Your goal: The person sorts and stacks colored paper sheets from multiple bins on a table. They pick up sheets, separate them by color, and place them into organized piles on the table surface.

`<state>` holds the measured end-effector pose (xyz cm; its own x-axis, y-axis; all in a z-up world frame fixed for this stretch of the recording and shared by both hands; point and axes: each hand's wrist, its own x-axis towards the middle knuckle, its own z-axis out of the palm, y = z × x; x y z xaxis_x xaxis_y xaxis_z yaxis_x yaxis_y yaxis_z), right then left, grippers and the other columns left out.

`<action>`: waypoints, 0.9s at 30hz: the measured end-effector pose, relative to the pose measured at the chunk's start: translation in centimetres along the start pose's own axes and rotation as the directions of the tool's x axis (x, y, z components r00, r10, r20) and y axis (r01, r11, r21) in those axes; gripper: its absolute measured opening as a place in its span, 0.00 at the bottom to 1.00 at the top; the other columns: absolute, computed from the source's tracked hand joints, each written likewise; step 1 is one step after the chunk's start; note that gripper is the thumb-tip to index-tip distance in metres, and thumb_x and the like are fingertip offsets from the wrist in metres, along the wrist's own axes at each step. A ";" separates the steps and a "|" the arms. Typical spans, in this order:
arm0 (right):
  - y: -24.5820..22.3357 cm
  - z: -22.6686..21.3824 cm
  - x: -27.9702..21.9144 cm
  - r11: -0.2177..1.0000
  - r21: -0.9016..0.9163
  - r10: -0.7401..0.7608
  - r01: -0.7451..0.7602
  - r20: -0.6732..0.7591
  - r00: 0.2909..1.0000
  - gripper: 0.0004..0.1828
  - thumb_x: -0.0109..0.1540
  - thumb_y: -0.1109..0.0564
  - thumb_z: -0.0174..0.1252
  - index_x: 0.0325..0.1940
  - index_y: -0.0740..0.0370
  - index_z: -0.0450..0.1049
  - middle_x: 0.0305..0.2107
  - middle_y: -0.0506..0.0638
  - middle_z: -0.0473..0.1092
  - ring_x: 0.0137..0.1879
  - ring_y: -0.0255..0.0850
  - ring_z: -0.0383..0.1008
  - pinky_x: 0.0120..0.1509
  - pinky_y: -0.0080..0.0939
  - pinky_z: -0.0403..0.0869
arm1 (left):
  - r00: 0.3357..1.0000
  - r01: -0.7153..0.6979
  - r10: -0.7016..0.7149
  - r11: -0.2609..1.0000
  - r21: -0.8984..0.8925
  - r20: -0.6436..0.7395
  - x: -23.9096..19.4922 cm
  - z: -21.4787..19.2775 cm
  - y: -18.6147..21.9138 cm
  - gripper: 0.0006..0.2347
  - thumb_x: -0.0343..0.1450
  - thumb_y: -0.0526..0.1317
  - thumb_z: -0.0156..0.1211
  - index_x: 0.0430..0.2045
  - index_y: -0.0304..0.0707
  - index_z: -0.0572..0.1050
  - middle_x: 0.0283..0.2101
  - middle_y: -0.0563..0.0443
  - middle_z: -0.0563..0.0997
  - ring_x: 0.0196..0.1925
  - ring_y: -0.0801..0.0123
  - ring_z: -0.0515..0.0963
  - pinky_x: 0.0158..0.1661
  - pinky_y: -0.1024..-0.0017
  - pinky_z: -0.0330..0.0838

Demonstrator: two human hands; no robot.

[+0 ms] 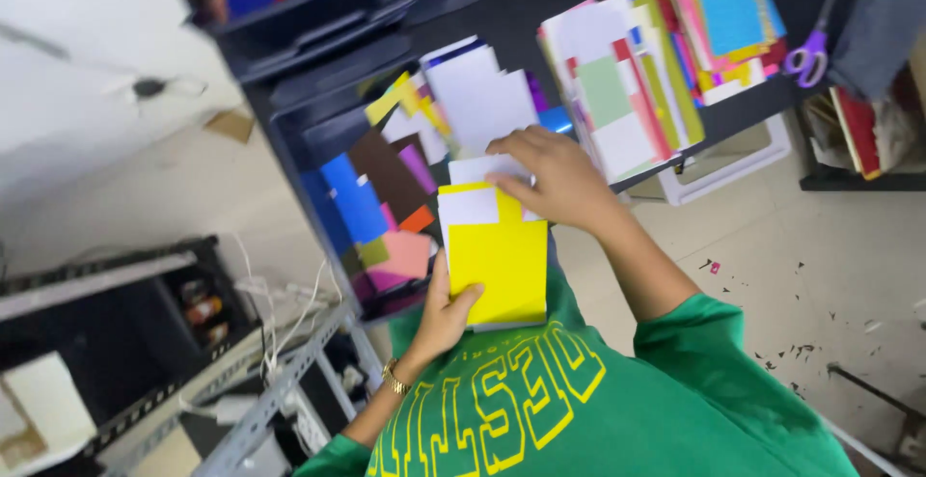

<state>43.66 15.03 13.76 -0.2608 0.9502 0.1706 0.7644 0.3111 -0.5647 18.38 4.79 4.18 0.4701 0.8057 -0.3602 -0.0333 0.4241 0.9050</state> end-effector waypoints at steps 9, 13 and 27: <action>14.8 -6.4 -12.2 0.204 0.891 0.633 -0.406 0.196 0.749 0.15 0.62 0.58 0.63 0.50 0.69 0.75 0.46 0.59 0.74 0.49 0.49 0.78 0.50 0.51 0.81 | 0.988 0.012 -0.005 0.999 0.046 -0.153 14.4 17.5 3.3 0.33 0.73 0.30 0.53 0.73 0.37 0.43 0.71 0.37 0.56 0.71 0.58 0.58 0.69 0.53 0.50; 23.5 -10.9 -13.8 0.249 0.874 0.636 -0.418 0.177 0.751 0.15 0.61 0.64 0.63 0.53 0.63 0.76 0.39 0.53 0.79 0.39 0.39 0.81 0.41 0.39 0.81 | 0.994 -0.056 0.068 0.989 0.134 -0.087 22.1 27.8 3.7 0.32 0.73 0.31 0.54 0.71 0.32 0.43 0.71 0.32 0.53 0.74 0.51 0.54 0.71 0.50 0.44; 69.1 -29.9 -7.9 0.475 0.585 0.843 -0.658 -0.086 0.531 0.14 0.64 0.66 0.48 0.51 0.56 0.72 0.46 0.48 0.77 0.47 0.39 0.79 0.49 0.39 0.74 | 0.936 -0.058 0.048 0.998 -0.017 -0.348 31.3 31.7 0.7 0.29 0.69 0.25 0.50 0.66 0.45 0.53 0.59 0.46 0.71 0.50 0.64 0.81 0.45 0.72 0.75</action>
<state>116.23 29.49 -2.48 0.5565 0.7685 -0.3156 0.1896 -0.4874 -0.8523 61.07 17.20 0.76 0.1320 0.9187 -0.3722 -0.0754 0.3837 0.9204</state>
